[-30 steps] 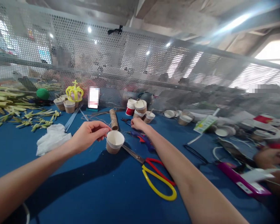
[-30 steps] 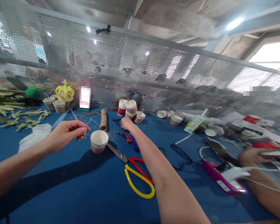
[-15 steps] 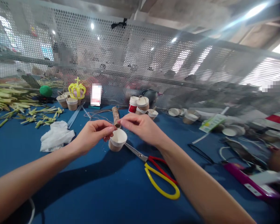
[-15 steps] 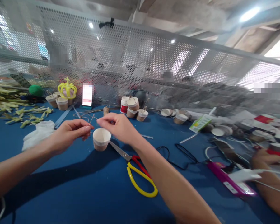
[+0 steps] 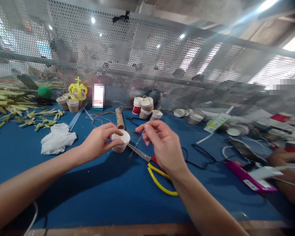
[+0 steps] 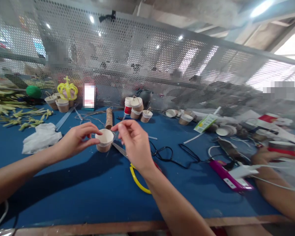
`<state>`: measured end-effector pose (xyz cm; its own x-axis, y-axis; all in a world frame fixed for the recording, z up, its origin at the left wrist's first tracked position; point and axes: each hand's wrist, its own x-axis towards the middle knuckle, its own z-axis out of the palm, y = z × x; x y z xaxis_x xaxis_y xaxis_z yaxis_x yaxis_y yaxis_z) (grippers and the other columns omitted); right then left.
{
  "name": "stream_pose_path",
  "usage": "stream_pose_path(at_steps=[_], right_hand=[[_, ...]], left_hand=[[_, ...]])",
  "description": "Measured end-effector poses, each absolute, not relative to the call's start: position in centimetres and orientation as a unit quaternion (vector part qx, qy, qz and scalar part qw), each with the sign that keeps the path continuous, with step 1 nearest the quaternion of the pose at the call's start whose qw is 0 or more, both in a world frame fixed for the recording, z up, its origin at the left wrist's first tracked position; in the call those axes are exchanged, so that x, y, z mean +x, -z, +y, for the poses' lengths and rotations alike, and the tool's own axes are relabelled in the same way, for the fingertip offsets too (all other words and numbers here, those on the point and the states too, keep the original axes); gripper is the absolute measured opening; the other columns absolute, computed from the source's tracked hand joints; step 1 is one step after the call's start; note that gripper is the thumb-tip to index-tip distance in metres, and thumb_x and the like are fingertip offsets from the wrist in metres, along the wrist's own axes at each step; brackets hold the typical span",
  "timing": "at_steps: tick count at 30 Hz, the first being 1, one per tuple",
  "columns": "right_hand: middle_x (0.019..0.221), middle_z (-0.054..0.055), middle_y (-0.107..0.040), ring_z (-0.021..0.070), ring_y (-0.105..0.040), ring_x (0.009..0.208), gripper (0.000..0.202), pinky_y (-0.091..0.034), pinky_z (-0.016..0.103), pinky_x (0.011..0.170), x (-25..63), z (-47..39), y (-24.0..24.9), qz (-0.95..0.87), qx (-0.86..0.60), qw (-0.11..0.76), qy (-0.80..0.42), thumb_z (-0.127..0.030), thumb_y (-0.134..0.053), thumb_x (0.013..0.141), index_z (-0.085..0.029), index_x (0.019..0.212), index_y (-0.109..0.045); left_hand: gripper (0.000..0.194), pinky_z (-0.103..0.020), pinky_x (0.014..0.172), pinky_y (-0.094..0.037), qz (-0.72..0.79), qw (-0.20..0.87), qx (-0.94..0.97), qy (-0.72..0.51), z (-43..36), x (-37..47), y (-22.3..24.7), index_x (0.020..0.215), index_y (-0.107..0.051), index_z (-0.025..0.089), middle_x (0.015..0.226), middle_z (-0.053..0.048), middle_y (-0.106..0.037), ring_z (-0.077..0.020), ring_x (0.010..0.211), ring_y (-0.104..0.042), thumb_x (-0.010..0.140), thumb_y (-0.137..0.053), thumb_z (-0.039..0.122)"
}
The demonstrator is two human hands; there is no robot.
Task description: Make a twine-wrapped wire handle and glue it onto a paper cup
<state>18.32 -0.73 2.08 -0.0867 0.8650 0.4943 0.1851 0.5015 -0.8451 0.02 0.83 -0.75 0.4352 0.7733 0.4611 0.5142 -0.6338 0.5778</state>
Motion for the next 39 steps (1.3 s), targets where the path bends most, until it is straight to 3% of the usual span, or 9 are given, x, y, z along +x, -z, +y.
stream_pose_path(at_steps=[3,6,14,18,22,27,30,34,39], right_hand=[[0.064,-0.001,-0.058,0.0059,-0.043,0.044,0.013,-0.034,0.018,0.038,19.7,-0.4,-2.1,-0.624,-0.390,0.596,-0.320,-0.032,-0.046,0.082,-0.020,0.079,-0.047],[0.059,-0.004,-0.052,0.0053,-0.042,0.043,0.011,-0.033,0.017,0.036,20.5,-0.2,-1.8,-0.602,-0.385,0.609,-0.345,-0.031,-0.046,0.082,-0.020,0.081,-0.046],[0.062,-0.002,-0.053,0.0059,-0.041,0.046,0.008,-0.034,0.018,0.039,20.4,-0.5,-1.3,-0.623,-0.381,0.590,-0.345,-0.026,-0.048,0.081,-0.020,0.085,-0.049],[0.062,-0.002,-0.054,0.0058,-0.042,0.045,0.010,-0.035,0.019,0.039,20.3,-0.5,-1.0,-0.638,-0.382,0.573,-0.346,-0.027,-0.049,0.081,-0.019,0.086,-0.050],[0.061,-0.002,-0.054,0.0058,-0.041,0.045,0.010,-0.035,0.018,0.039,20.2,-0.6,-0.9,-0.638,-0.382,0.572,-0.348,-0.027,-0.048,0.081,-0.019,0.086,-0.050],[0.061,-0.002,-0.054,0.0059,-0.041,0.045,0.011,-0.035,0.018,0.039,19.8,-0.8,-0.7,-0.639,-0.392,0.557,-0.358,-0.029,-0.048,0.081,-0.019,0.086,-0.051],[0.060,-0.002,-0.055,0.0056,-0.041,0.045,0.011,-0.035,0.018,0.039,19.5,-1.0,-0.5,-0.637,-0.392,0.552,-0.369,-0.028,-0.048,0.082,-0.019,0.086,-0.050],[0.059,-0.002,-0.054,0.0053,-0.040,0.044,0.010,-0.034,0.017,0.038,19.1,-1.5,-0.5,-0.636,-0.385,0.543,-0.390,-0.027,-0.048,0.081,-0.018,0.085,-0.051],[0.059,-0.002,-0.054,0.0060,-0.040,0.044,0.011,-0.035,0.018,0.038,18.7,-2.1,-0.7,-0.637,-0.382,0.530,-0.409,-0.028,-0.049,0.080,-0.018,0.084,-0.051]], left_hand=[[0.022,-0.032,0.071,-0.044,0.379,0.073,0.889,-0.248,1.5,-0.2,1.8,0.097,-0.057,0.016,0.101,-0.010,-0.057,-0.0198,0.084,-0.056,0.077,-0.051,0.021],[0.017,-0.032,0.066,-0.045,0.391,0.040,0.905,-0.163,1.9,-0.1,2.4,0.086,-0.059,0.014,0.089,-0.009,-0.060,-0.0209,0.079,-0.057,0.080,-0.043,0.016],[0.019,-0.027,0.069,-0.044,0.328,0.100,0.914,-0.218,1.4,1.9,2.1,0.083,-0.060,0.013,0.084,-0.008,-0.061,-0.0174,0.078,-0.057,0.081,-0.042,0.017],[0.019,-0.024,0.068,-0.045,0.276,0.140,0.923,-0.230,1.2,2.7,2.2,0.093,-0.058,0.014,0.094,-0.008,-0.060,-0.0146,0.076,-0.057,0.079,-0.048,0.021],[0.020,-0.022,0.060,-0.043,0.357,0.109,0.875,-0.309,3.5,0.7,1.3,0.094,-0.057,0.014,0.093,-0.008,-0.060,-0.0106,0.064,-0.054,0.080,-0.047,0.024],[0.014,-0.029,0.068,-0.042,0.469,0.015,0.874,-0.125,6.8,-2.2,2.5,0.080,-0.061,0.015,0.082,-0.006,-0.061,-0.0180,0.076,-0.055,0.077,-0.049,0.021],[0.015,-0.028,0.066,-0.043,0.474,0.011,0.875,-0.093,7.3,-2.4,4.4,0.085,-0.061,0.015,0.087,-0.008,-0.059,-0.0194,0.078,-0.056,0.074,-0.052,0.019],[0.012,-0.028,0.063,-0.042,0.473,0.004,0.879,-0.065,7.5,-2.4,5.8,0.075,-0.062,0.015,0.080,-0.008,-0.059,-0.0193,0.073,-0.057,0.074,-0.050,0.016],[0.018,-0.026,0.064,-0.042,0.470,-0.019,0.880,-0.062,7.8,-3.1,6.0,0.086,-0.059,0.017,0.086,-0.007,-0.060,-0.0177,0.077,-0.057,0.075,-0.046,0.011]])
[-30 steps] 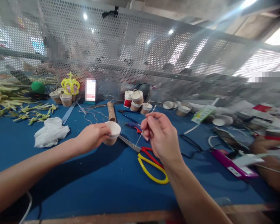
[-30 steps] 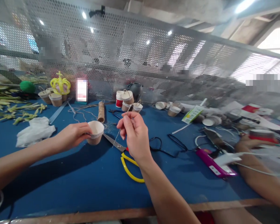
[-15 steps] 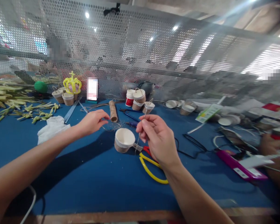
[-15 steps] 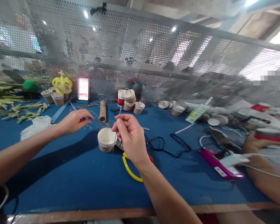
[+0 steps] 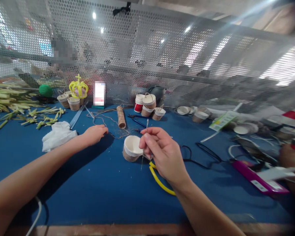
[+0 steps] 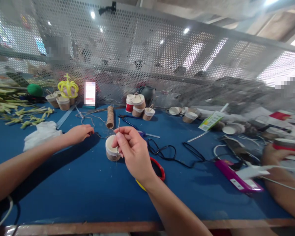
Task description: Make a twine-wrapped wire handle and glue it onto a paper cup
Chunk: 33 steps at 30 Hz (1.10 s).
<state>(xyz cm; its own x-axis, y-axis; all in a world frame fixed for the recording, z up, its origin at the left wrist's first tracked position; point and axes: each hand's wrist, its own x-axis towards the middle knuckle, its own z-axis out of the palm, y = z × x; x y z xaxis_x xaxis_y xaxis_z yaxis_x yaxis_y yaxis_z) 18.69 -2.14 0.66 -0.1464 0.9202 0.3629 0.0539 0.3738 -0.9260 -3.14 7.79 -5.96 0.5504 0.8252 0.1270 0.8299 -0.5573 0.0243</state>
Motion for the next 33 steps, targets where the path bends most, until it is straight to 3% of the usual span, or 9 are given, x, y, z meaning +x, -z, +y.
stream_pose_path(at_steps=[9,14,18,21,25,29,33], right_hand=[[0.060,-0.002,-0.054,0.0056,-0.040,0.044,0.011,-0.035,0.018,0.038,18.3,-2.4,-0.6,-0.642,-0.396,0.516,-0.406,-0.028,-0.048,0.080,-0.018,0.084,-0.050],[0.059,-0.002,-0.054,0.0052,-0.040,0.044,0.011,-0.035,0.018,0.038,18.4,-2.5,-0.6,-0.645,-0.391,0.516,-0.406,-0.027,-0.048,0.081,-0.017,0.085,-0.051],[0.059,-0.002,-0.055,0.0053,-0.041,0.044,0.011,-0.035,0.018,0.039,18.3,-2.7,-0.6,-0.647,-0.389,0.516,-0.405,-0.027,-0.048,0.081,-0.018,0.084,-0.051],[0.058,-0.002,-0.055,0.0057,-0.042,0.044,0.010,-0.036,0.018,0.040,18.2,-2.9,-0.7,-0.647,-0.387,0.513,-0.411,-0.027,-0.048,0.081,-0.018,0.084,-0.052],[0.059,-0.001,-0.056,0.0062,-0.044,0.045,0.010,-0.037,0.019,0.042,18.2,-2.9,-1.0,-0.644,-0.387,0.519,-0.408,-0.027,-0.049,0.080,-0.017,0.083,-0.052],[0.059,-0.002,-0.057,0.0067,-0.046,0.048,0.010,-0.039,0.019,0.045,18.3,-2.8,-1.3,-0.634,-0.385,0.537,-0.401,-0.026,-0.050,0.080,-0.016,0.083,-0.052],[0.058,-0.003,-0.056,0.0061,-0.046,0.049,0.009,-0.039,0.019,0.048,18.4,-2.8,-1.3,-0.629,-0.375,0.544,-0.410,-0.025,-0.049,0.081,-0.017,0.083,-0.052]], left_hand=[[0.018,-0.032,0.070,-0.043,-0.448,0.024,-0.889,0.089,7.8,-2.8,6.2,0.076,-0.057,0.012,0.081,-0.011,-0.059,-0.0205,0.078,-0.056,0.078,-0.039,0.011],[0.014,-0.029,0.074,-0.044,-0.452,-0.023,-0.877,0.163,7.3,-3.8,2.6,0.085,-0.051,0.014,0.088,-0.009,-0.061,-0.0162,0.083,-0.056,0.080,-0.038,0.015],[0.007,-0.025,0.063,-0.046,-0.395,-0.239,-0.813,0.354,4.5,-4.8,-2.6,0.078,-0.045,0.017,0.071,-0.002,-0.062,-0.0123,0.069,-0.059,0.080,-0.041,0.023],[0.005,-0.021,0.052,-0.044,-0.345,-0.314,-0.783,0.412,1.0,-5.3,-5.7,0.074,-0.049,0.017,0.058,0.002,-0.059,-0.0092,0.053,-0.056,0.076,-0.048,0.021],[0.004,-0.014,0.039,-0.037,-0.315,-0.345,-0.786,0.405,-3.2,-6.0,-7.9,0.074,-0.059,0.014,0.058,0.003,-0.062,-0.0042,0.042,-0.050,0.071,-0.056,0.014],[0.013,-0.013,0.041,-0.042,-0.320,-0.346,-0.807,0.356,-4.0,-6.0,-8.4,0.077,-0.063,0.016,0.062,0.003,-0.065,-0.0055,0.047,-0.055,0.066,-0.061,0.010],[0.010,-0.013,0.041,-0.044,-0.320,-0.448,-0.772,0.318,-3.1,-6.1,-8.1,0.070,-0.063,0.017,0.058,0.004,-0.064,-0.0055,0.045,-0.055,0.064,-0.062,0.010]])
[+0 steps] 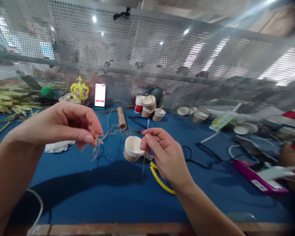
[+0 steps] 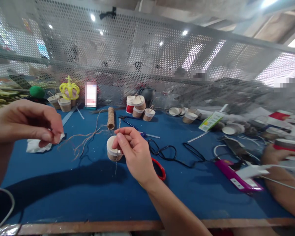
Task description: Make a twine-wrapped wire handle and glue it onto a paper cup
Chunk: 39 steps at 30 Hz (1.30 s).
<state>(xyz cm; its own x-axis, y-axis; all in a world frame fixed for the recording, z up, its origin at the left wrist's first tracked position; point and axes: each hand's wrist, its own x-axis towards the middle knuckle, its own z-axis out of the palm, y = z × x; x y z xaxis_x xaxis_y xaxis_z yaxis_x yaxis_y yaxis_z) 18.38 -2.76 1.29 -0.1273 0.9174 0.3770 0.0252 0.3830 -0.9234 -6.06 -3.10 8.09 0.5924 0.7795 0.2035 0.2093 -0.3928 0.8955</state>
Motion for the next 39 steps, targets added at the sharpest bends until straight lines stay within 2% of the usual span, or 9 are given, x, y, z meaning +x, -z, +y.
stream_pose_path(at_steps=[5,10,13,18,23,30,33,36,39], right_hand=[[0.056,-0.003,-0.054,0.0073,-0.048,0.050,0.009,-0.040,0.020,0.049,18.5,-2.7,-1.2,-0.628,-0.380,0.545,-0.406,-0.025,-0.049,0.081,-0.017,0.083,-0.052],[0.054,-0.004,-0.052,0.0081,-0.049,0.047,0.009,-0.042,0.021,0.046,18.4,-2.8,-1.0,-0.622,-0.357,0.534,-0.448,-0.026,-0.047,0.082,-0.017,0.083,-0.049],[0.056,-0.004,-0.052,0.0073,-0.050,0.047,0.009,-0.043,0.020,0.043,18.1,-3.0,-0.8,-0.617,-0.353,0.515,-0.480,-0.026,-0.047,0.082,-0.017,0.083,-0.049],[0.067,-0.002,-0.054,0.0077,-0.052,0.053,0.009,-0.044,0.020,0.043,17.5,-3.0,0.2,-0.609,-0.328,0.494,-0.527,-0.026,-0.049,0.082,-0.018,0.084,-0.049],[0.062,-0.002,-0.057,0.0085,-0.054,0.052,0.009,-0.045,0.021,0.047,17.0,-3.0,0.7,-0.611,-0.272,0.468,-0.577,-0.024,-0.045,0.084,-0.019,0.090,-0.050],[0.089,0.002,-0.061,0.0092,-0.060,0.069,0.008,-0.050,0.024,0.062,16.7,-3.3,0.2,-0.561,-0.252,0.513,-0.598,-0.019,-0.047,0.083,-0.018,0.083,-0.055],[0.084,0.001,-0.061,0.0090,-0.061,0.070,0.008,-0.050,0.024,0.067,17.0,-3.3,0.0,-0.558,-0.248,0.513,-0.603,-0.018,-0.047,0.083,-0.018,0.081,-0.056],[0.083,0.000,-0.061,0.0082,-0.060,0.071,0.009,-0.049,0.022,0.068,17.3,-3.4,-0.3,-0.562,-0.253,0.510,-0.600,-0.018,-0.047,0.083,-0.018,0.080,-0.056],[0.081,0.000,-0.060,0.0082,-0.060,0.069,0.009,-0.050,0.022,0.066,17.5,-3.6,-0.7,-0.567,-0.256,0.505,-0.598,-0.018,-0.048,0.083,-0.017,0.079,-0.056]], left_hand=[[0.004,-0.014,0.033,-0.040,0.132,0.537,0.728,-0.405,-3.0,-7.7,-7.6,0.069,-0.064,0.025,0.050,0.008,-0.061,-0.0028,0.028,-0.045,0.068,-0.064,0.028],[0.005,-0.014,0.039,-0.042,0.310,0.499,0.757,-0.287,-1.3,-6.9,-7.3,0.072,-0.063,0.016,0.059,0.003,-0.064,-0.0053,0.043,-0.053,0.067,-0.062,0.015],[0.007,-0.014,0.045,-0.043,0.368,0.446,0.775,-0.257,-0.1,-5.2,-6.4,0.072,-0.062,0.014,0.060,0.002,-0.063,-0.0052,0.049,-0.054,0.067,-0.062,0.017],[0.009,-0.016,0.049,-0.044,0.375,0.469,0.742,-0.298,-0.2,-2.2,-4.4,0.075,-0.056,0.014,0.060,0.003,-0.063,-0.0060,0.050,-0.054,0.068,-0.060,0.019],[0.017,-0.017,0.049,-0.043,0.339,0.538,0.692,-0.341,-0.5,-0.1,-2.8,0.071,-0.045,0.015,0.054,0.005,-0.058,-0.0064,0.050,-0.055,0.065,-0.061,0.014],[0.022,-0.020,0.050,-0.045,0.338,0.552,0.679,-0.347,-0.3,0.2,-2.1,0.069,-0.041,0.016,0.054,0.005,-0.057,-0.0080,0.050,-0.057,0.064,-0.062,0.018],[0.019,-0.023,0.056,-0.047,0.352,0.497,0.717,-0.339,0.6,-0.6,-2.6,0.070,-0.044,0.015,0.059,0.002,-0.059,-0.0103,0.057,-0.059,0.065,-0.060,0.023],[0.022,-0.027,0.059,-0.045,0.452,0.315,0.765,-0.334,2.7,-2.3,-2.0,0.071,-0.048,0.015,0.065,-0.002,-0.060,-0.0132,0.061,-0.058,0.070,-0.054,0.036],[0.031,-0.033,0.060,-0.042,0.572,0.120,0.799,-0.141,4.8,-3.8,0.2,0.067,-0.054,0.015,0.068,-0.008,-0.062,-0.0207,0.066,-0.058,0.066,-0.054,0.046]])
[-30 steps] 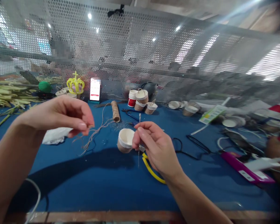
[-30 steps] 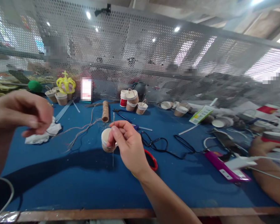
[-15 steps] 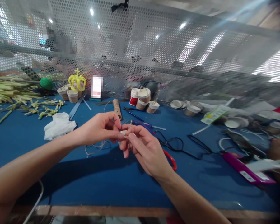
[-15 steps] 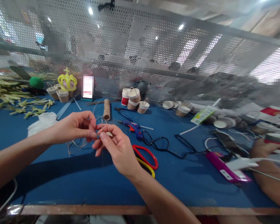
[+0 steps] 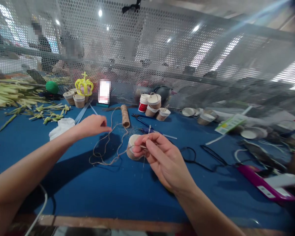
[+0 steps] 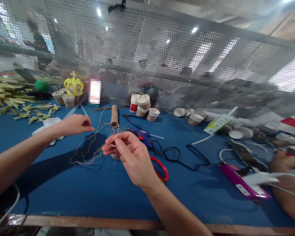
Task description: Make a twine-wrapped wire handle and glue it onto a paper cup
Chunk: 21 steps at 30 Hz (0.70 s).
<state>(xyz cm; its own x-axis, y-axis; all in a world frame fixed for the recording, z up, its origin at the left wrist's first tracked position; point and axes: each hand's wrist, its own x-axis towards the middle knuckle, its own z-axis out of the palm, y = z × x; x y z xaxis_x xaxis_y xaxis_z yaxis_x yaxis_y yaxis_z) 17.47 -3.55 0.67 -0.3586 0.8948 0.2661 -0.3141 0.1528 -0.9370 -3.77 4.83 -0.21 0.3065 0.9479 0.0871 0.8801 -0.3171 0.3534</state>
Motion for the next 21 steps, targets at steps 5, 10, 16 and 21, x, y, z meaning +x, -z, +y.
stream_pose_path(at_steps=[5,10,16,21], right_hand=[[0.079,0.001,-0.059,0.0090,-0.060,0.064,0.005,-0.051,0.022,0.057,18.1,-3.8,-1.4,-0.567,-0.248,0.486,-0.617,-0.021,-0.052,0.080,-0.018,0.077,-0.055],[0.070,0.000,-0.057,0.0092,-0.056,0.052,0.009,-0.049,0.022,0.045,19.1,-4.3,-2.7,-0.559,-0.258,0.450,-0.647,-0.026,-0.060,0.074,-0.020,0.073,-0.053],[0.066,0.000,-0.056,0.0078,-0.054,0.046,0.010,-0.043,0.019,0.038,19.4,-4.8,-3.3,-0.551,-0.235,0.435,-0.672,-0.025,-0.061,0.072,-0.019,0.070,-0.053],[0.062,-0.002,-0.053,0.0059,-0.050,0.041,0.014,-0.040,0.018,0.036,19.6,-5.0,-3.8,-0.545,-0.255,0.442,-0.666,-0.029,-0.061,0.072,-0.020,0.067,-0.051]], left_hand=[[0.018,-0.026,0.054,-0.039,0.578,0.157,0.800,-0.022,6.1,-3.7,3.5,0.058,-0.055,0.016,0.061,-0.006,-0.062,-0.0191,0.062,-0.058,0.062,-0.059,0.033],[0.016,-0.019,0.046,-0.038,0.581,0.191,0.785,-0.094,7.0,-4.8,2.0,0.065,-0.054,0.015,0.059,-0.002,-0.061,-0.0082,0.045,-0.051,0.072,-0.047,0.028],[0.018,-0.018,0.040,-0.034,0.630,0.300,0.586,-0.412,8.8,-8.1,0.6,0.064,-0.042,0.016,0.051,0.004,-0.048,-0.0034,0.037,-0.039,0.078,-0.046,0.027],[0.022,-0.018,0.040,-0.031,0.646,0.256,0.572,-0.436,9.1,-9.5,0.5,0.063,-0.039,0.018,0.047,0.007,-0.040,-0.0038,0.039,-0.035,0.080,-0.043,0.032]])
